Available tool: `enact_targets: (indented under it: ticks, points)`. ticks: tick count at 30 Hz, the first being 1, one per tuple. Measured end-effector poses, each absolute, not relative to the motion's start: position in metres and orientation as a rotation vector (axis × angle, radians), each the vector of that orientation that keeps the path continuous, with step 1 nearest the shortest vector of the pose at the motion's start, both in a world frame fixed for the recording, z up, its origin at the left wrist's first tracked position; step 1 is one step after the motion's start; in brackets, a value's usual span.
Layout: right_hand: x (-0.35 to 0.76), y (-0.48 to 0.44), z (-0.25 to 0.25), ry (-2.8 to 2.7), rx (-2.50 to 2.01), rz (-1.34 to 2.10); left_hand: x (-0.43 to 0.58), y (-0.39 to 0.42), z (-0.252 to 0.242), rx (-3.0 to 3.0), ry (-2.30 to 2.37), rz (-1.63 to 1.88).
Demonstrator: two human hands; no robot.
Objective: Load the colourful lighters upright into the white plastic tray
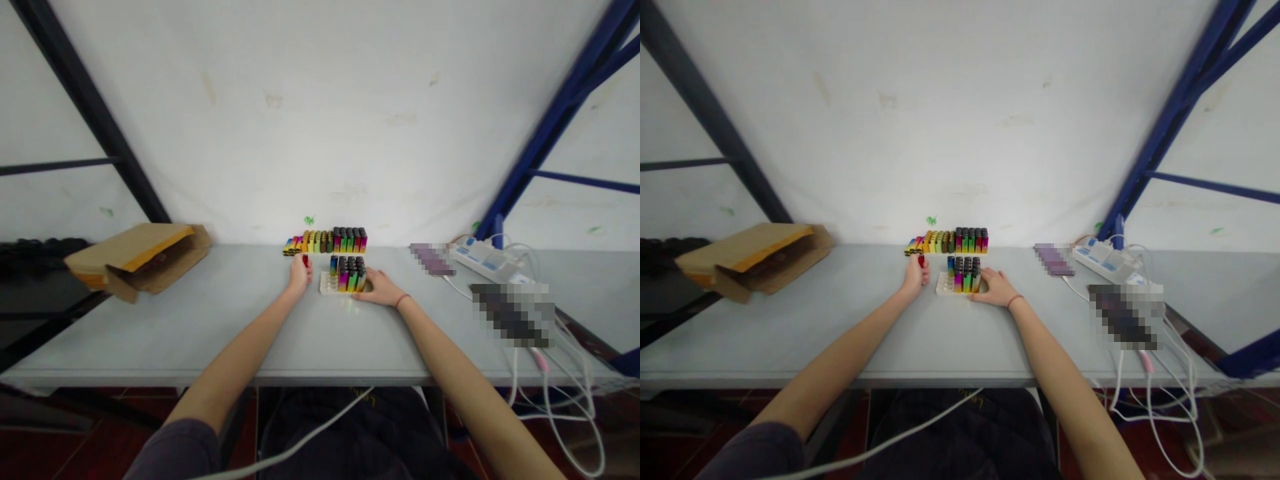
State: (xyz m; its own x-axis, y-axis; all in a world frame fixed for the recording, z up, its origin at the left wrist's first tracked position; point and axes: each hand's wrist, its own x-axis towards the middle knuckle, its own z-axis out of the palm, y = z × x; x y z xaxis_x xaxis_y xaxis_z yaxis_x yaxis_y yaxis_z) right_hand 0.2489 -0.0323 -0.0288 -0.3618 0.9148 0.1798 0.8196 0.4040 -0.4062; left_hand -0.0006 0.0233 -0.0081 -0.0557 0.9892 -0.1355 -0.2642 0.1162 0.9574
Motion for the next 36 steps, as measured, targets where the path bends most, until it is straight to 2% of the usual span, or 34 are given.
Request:
enact_targets:
  ticks: [13,27,32,36]
  points:
    - [0.249,-0.032,-0.030,-2.296,-1.489,0.350,-0.004,0.020,0.000,0.816,1.047,1.240]
    - [0.250,-0.030,-0.032,-2.286,-1.483,0.342,-0.005,0.023,-0.001,0.726,1.008,1.346]
    - [0.250,-0.030,-0.031,-2.306,-1.487,0.338,-0.005,0.032,-0.004,0.891,0.968,1.342]
    - [0.249,-0.031,-0.029,-2.310,-1.506,0.336,-0.003,0.033,-0.007,1.344,0.956,1.453]
